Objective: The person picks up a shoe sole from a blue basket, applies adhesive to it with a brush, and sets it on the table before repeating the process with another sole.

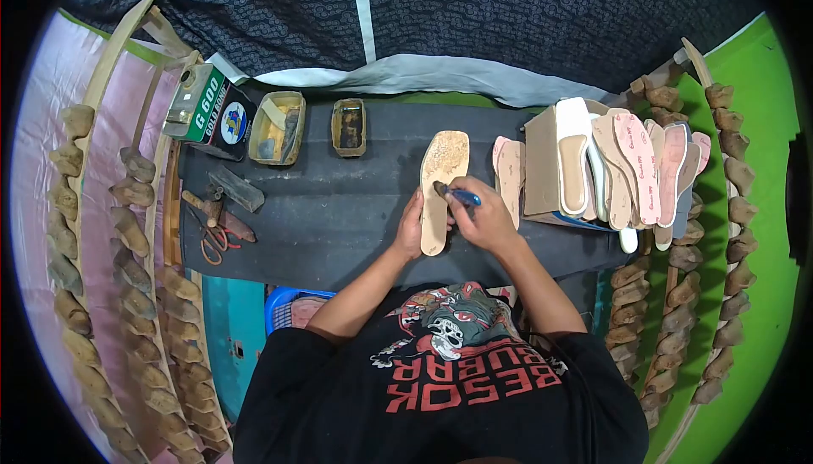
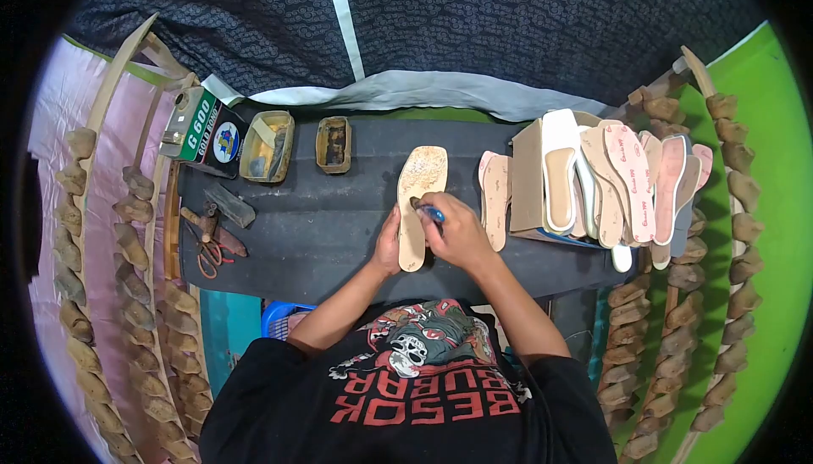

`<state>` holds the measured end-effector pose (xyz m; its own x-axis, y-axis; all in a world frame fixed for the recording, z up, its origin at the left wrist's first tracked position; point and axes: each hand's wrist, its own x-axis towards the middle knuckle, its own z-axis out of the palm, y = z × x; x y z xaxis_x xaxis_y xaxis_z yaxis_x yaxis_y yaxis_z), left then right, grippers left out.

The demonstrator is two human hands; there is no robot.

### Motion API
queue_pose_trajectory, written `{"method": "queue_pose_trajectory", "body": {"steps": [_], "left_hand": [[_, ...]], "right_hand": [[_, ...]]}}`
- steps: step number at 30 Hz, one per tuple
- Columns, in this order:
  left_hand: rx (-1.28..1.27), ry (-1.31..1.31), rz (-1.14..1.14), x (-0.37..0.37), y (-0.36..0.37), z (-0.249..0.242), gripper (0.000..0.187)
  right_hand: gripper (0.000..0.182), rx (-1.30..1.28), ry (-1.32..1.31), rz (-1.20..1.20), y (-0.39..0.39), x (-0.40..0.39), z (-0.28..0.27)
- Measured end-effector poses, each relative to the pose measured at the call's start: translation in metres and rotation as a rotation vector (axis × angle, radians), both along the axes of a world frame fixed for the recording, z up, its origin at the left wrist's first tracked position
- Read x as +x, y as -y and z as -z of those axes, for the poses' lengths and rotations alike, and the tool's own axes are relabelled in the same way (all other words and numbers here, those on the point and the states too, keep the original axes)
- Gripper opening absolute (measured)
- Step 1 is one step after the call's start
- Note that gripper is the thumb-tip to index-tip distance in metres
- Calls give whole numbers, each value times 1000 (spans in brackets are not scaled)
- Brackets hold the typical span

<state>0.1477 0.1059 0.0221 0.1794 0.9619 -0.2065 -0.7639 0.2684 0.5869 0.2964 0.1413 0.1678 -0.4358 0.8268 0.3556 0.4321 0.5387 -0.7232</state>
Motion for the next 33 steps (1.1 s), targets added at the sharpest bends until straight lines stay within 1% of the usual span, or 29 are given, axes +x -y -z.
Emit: {"method": "queue_pose_trajectory", "body": {"steps": [2,4,7,8,11,12,15,16,17,18,19,20,24,27,28,31,32,33], "left_hand": [[4,3,31,-3,-2,6,56],[31,-33,45,-2,-1,-3,55],[80,-52,68,3,2,-16,56],[65,-40,81,5,2,-12,55],[-12,-13,30,12,3,-8,54],[-12,-8,16,12,3,-8,54],[5,-16,-15,8,0,-6,54],[24,-34,-11,3,0,-5,54],[44,-53,-6,0,0,-4,54],[49,-93,-21,0,-1,-7,59],[53,-84,-11,-1,-2,-6,58],[57,-75,1,-1,-2,-6,56],[-24,-18,-17,11,-3,-8,53],[48,63,21,9,-4,-3,53],[19,45,-10,11,-3,-4,55],[68,-12,83,0,-4,-7,58],[15,-88,25,3,-2,-11,59],[20,-68,31,3,-3,-10,58]], "right_hand": [[16,25,-22,43,-4,1,2],[16,37,-66,132,-12,1,0],[16,-41,-112,247,-19,1,-9],[18,-16,-112,260,-19,-3,-10],[19,96,-97,183,-13,-10,0],[17,98,-92,176,-8,-13,0],[15,-45,-107,260,-5,-9,5],[13,-2,-87,289,-8,-5,4],[13,-15,-91,311,-9,-2,4],[13,-27,-94,334,-11,1,5],[13,-37,-97,359,-13,3,7],[13,19,-91,345,-14,3,8],[14,-14,-122,257,-4,-14,0],[13,-128,-144,200,3,-16,-1],[13,-137,-117,214,4,-14,-4],[12,3,-131,276,-8,-6,1],[13,34,-101,295,-11,-2,-1],[12,8,-100,287,-13,-2,-3]]}}
